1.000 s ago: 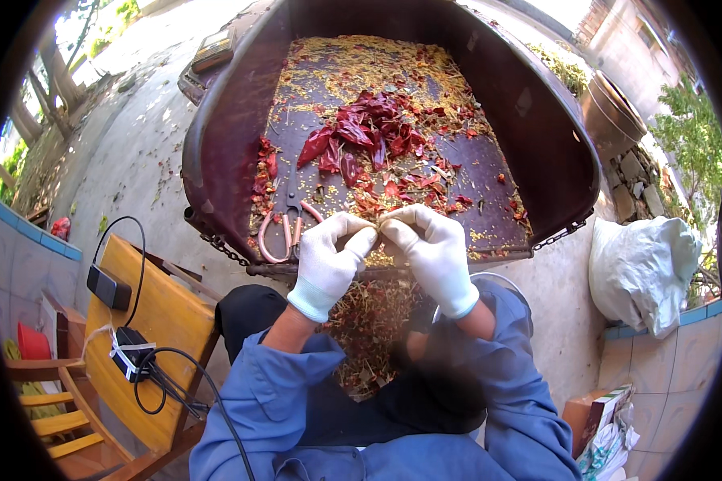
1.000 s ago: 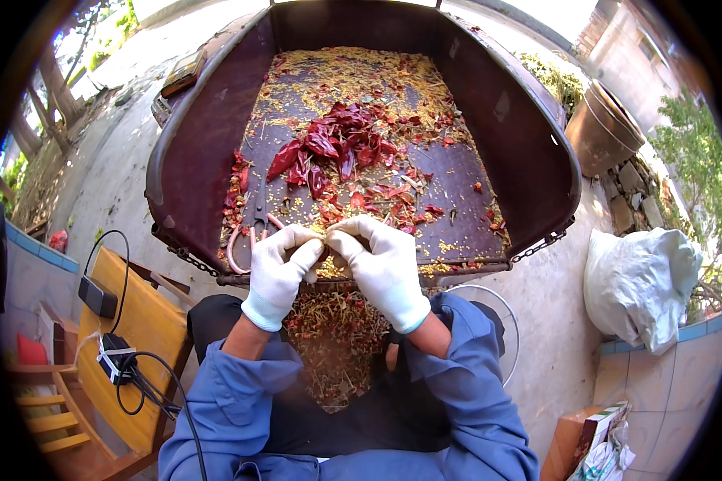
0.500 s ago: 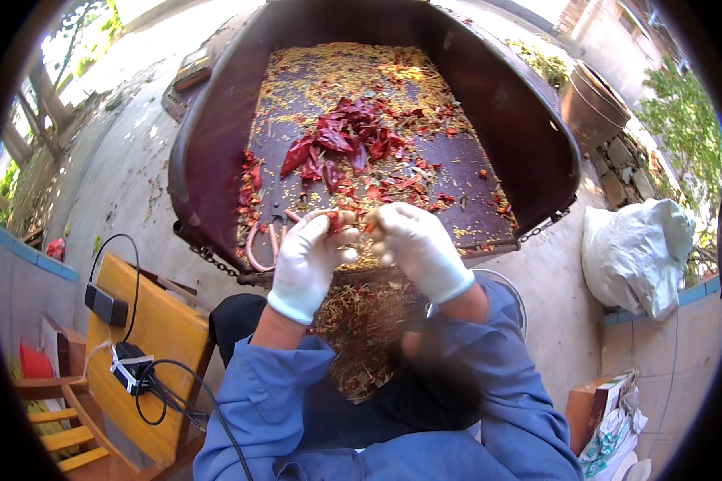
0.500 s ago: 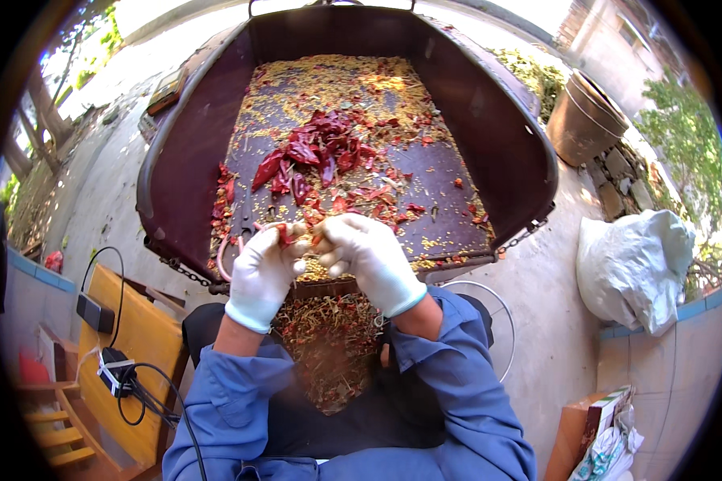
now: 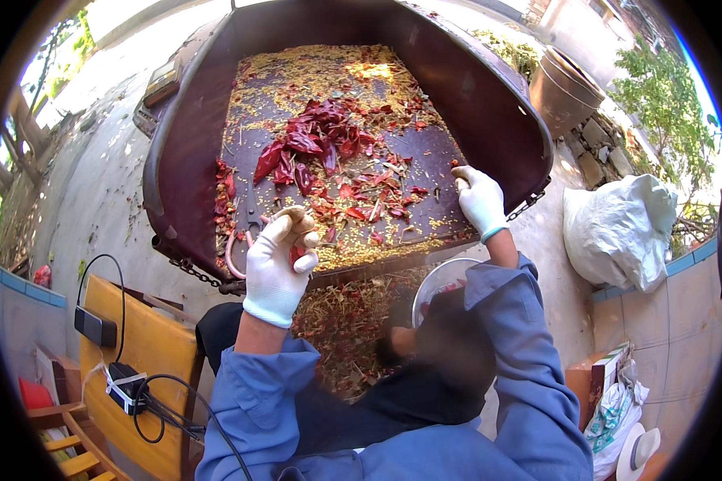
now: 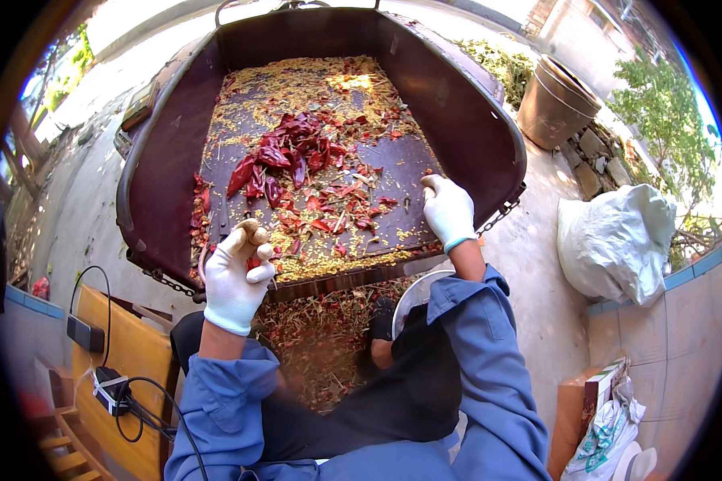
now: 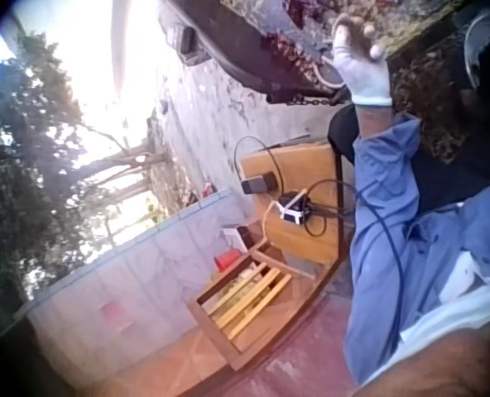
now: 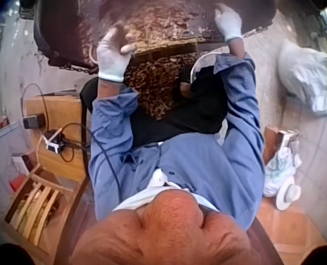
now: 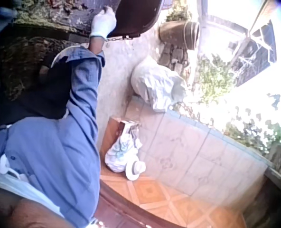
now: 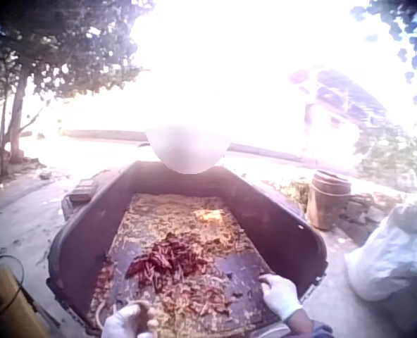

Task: The person cleans dried red peppers by hand and with shears, removing the stems and seeds and placing the cleaned peppers into a glass bowl.

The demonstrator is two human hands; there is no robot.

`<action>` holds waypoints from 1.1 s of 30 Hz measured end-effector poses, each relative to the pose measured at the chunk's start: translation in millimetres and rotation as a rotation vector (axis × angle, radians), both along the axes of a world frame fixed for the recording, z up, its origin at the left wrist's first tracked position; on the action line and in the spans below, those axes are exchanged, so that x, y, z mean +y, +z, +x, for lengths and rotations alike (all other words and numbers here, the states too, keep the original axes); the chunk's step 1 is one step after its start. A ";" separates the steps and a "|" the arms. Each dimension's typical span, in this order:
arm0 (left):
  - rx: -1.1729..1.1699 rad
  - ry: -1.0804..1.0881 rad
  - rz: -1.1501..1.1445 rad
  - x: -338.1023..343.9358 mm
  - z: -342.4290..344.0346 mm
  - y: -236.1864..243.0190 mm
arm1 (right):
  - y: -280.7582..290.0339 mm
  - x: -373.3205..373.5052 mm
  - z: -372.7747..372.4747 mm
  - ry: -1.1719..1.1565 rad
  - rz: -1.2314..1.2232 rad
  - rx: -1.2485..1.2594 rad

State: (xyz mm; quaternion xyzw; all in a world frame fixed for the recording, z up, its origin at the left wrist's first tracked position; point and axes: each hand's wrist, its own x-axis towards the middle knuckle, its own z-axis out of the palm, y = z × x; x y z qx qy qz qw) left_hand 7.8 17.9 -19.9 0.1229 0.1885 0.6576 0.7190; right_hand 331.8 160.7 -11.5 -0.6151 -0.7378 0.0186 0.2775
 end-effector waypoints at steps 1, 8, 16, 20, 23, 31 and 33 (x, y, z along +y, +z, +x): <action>0.013 0.008 -0.013 -0.3 -1.9 -0.5 | -3.6 -3.0 -7.0 0.033 -0.015 -0.050; 0.097 0.089 -0.045 0.1 -12.5 -2.7 | -11.9 -16.2 -47.1 0.171 -0.028 -0.204; 0.124 0.100 -0.050 -2.3 -9.3 3.4 | 11.2 -28.2 -51.2 0.295 -0.373 0.220; 0.172 0.093 -0.035 -1.5 -5.0 0.4 | 14.6 -43.5 -59.1 0.266 -0.128 0.154; 0.224 0.095 -0.058 -2.3 -3.5 0.4 | 18.5 -55.9 -76.6 0.369 -0.078 0.045; 0.238 0.045 -0.059 0.4 4.3 -3.3 | -8.5 -39.6 -118.0 0.491 0.141 -0.303; 0.245 0.048 -0.064 0.0 4.4 -2.9 | -16.0 -35.6 -120.6 0.466 0.115 -0.329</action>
